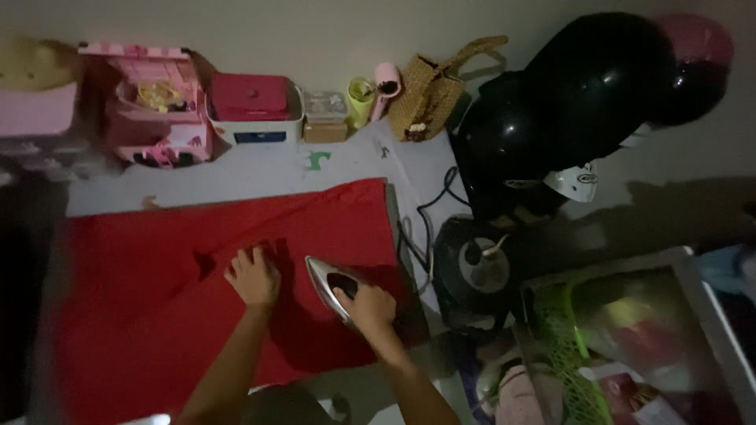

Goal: Ironing a red cloth and then folding it neatly on a table.

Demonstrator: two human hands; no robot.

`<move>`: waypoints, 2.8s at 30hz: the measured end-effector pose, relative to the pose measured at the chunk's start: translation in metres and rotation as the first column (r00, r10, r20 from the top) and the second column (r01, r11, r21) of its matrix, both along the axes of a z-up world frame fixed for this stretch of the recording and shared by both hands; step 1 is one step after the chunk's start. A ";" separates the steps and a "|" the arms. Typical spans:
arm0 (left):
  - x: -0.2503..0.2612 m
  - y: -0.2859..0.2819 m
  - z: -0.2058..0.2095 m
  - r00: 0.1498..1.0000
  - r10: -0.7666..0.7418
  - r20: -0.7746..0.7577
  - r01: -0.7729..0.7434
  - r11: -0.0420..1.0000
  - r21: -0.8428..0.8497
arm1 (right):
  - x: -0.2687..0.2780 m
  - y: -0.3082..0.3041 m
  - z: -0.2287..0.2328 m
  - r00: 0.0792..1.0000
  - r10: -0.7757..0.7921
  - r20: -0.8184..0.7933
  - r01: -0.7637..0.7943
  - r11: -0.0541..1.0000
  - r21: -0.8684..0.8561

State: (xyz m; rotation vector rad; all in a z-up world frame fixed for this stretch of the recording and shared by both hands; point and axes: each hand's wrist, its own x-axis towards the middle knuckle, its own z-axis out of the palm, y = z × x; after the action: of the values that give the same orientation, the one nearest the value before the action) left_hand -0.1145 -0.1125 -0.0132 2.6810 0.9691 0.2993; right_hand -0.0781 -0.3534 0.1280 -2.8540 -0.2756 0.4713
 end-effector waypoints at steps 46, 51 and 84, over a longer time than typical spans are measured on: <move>0.029 0.074 0.029 0.942 -0.317 -0.113 0.334 0.919 0.208 | 0.226 0.031 -0.191 0.636 -0.213 -0.742 0.765 0.047 0.642; 0.059 0.102 0.023 0.836 -0.462 -0.295 0.518 0.842 0.150 | 0.279 0.034 -0.239 0.474 -0.281 -0.835 0.767 -0.335 0.548; 0.019 0.123 0.004 0.818 -0.539 -0.201 0.571 0.803 0.169 | 0.265 0.000 -0.093 0.953 -0.295 0.065 0.279 0.942 0.188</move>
State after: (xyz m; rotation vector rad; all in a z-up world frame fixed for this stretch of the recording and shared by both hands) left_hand -0.0955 0.0101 -0.0090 3.0715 0.1350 0.0892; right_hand 0.1873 -0.3538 0.0348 -2.6832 0.0825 0.2431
